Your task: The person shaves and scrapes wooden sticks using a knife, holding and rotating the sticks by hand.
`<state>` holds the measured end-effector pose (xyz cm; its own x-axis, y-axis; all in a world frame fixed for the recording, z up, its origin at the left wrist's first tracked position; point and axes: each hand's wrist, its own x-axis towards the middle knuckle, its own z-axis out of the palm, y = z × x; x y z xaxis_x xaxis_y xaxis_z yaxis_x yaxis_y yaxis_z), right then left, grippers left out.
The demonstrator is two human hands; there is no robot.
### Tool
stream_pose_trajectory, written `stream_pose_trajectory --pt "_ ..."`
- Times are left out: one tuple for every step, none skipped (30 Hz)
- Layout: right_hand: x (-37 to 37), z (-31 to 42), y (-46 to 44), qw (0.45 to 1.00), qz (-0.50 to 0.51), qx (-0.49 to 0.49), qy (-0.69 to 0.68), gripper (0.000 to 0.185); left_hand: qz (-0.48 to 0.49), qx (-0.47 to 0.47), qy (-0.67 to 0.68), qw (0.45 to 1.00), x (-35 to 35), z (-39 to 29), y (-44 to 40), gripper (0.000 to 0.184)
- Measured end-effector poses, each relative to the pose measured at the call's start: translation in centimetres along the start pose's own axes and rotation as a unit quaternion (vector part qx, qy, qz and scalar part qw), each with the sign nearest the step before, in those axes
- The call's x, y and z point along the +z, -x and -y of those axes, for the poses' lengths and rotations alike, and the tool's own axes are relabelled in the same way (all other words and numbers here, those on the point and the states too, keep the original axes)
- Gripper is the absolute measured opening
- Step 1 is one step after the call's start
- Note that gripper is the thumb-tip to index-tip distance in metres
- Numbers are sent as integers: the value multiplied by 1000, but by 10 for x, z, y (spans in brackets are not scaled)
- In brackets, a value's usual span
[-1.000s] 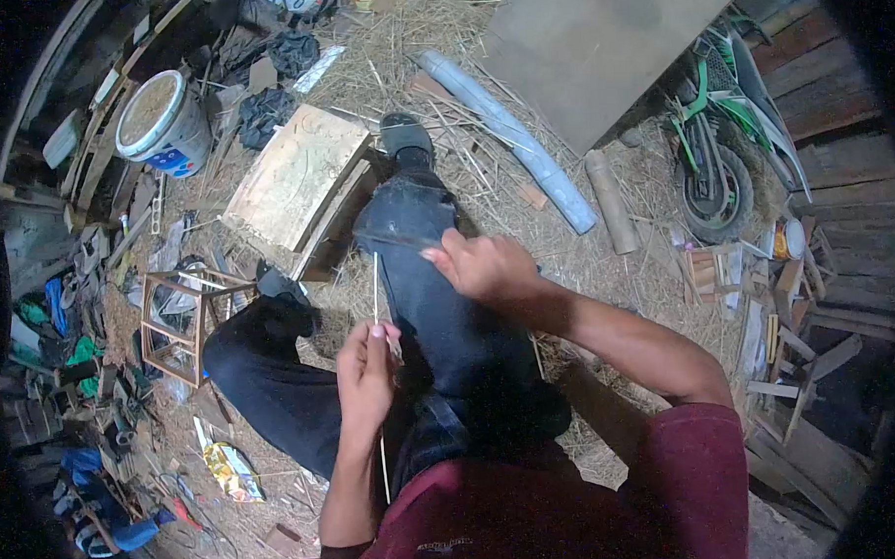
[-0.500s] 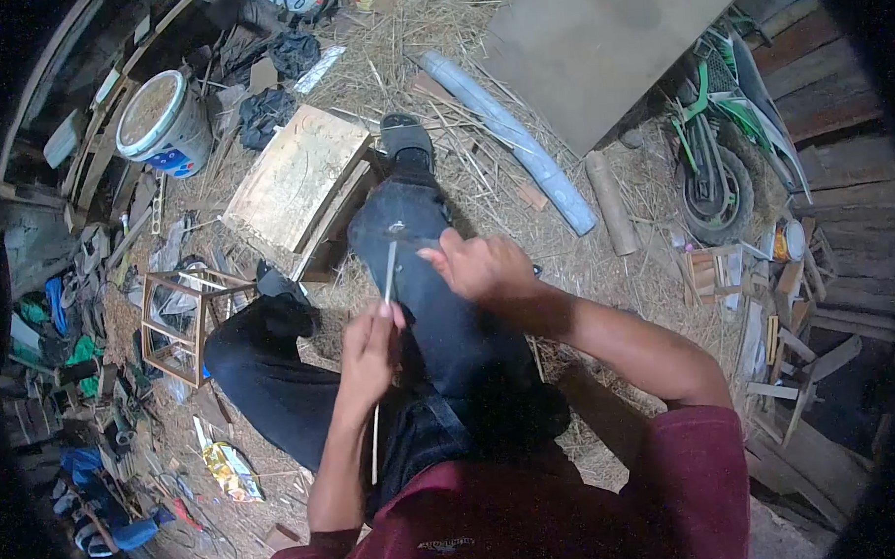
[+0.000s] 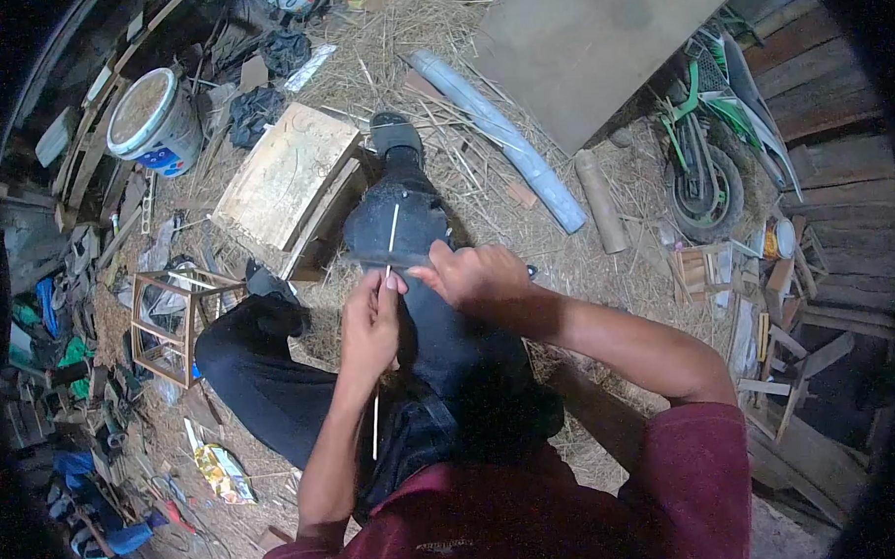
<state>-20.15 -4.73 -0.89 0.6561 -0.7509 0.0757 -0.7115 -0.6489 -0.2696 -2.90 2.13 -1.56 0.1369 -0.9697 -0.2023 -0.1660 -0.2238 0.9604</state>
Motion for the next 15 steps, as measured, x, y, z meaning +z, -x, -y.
stream_pose_trajectory --pt "1 -1 -1 1000 -12 6 10 40 -1 -12 13 1000 0 -2 5 18" --pt "1 0 -1 1000 -19 7 13 40 -1 -24 25 999 0 -6 11 19" --pt "2 1 -1 1000 -26 8 16 41 -3 -36 37 999 0 -7 17 20" --pt "2 2 0 999 -33 10 19 41 -13 -13 52 998 2 1 21 19" --pt "2 3 1 999 -31 19 17 40 -12 -26 55 998 1 1 25 19" --pt "1 4 1 999 -28 28 16 40 -10 -39 58 997 0 0 28 19" --pt "1 5 2 999 -25 37 14 39 -10 -54 61 997 -1 0 30 19" --pt "3 6 3 999 -29 37 16 39 -8 -60 68 996 -2 3 31 19" --pt "6 5 3 999 -33 38 19 39 -7 -69 68 995 -2 2 33 19" --pt "7 4 3 998 -39 38 23 39 -6 -76 67 995 -4 1 34 19" --pt "8 4 3 998 -37 39 21 39 -4 -85 67 994 -4 0 36 19" --pt "8 4 4 999 -34 39 18 39 -4 -81 67 994 -5 -1 38 19" --pt "7 5 4 999 -32 38 15 39 -5 -76 66 995 -5 -2 39 19" --pt "7 6 4 999 -36 35 22 39 -6 -73 64 995 -6 -4 41 20" --pt "6 6 4 998 -41 30 29 39 -5 -78 68 995 -6 -6 41 20"
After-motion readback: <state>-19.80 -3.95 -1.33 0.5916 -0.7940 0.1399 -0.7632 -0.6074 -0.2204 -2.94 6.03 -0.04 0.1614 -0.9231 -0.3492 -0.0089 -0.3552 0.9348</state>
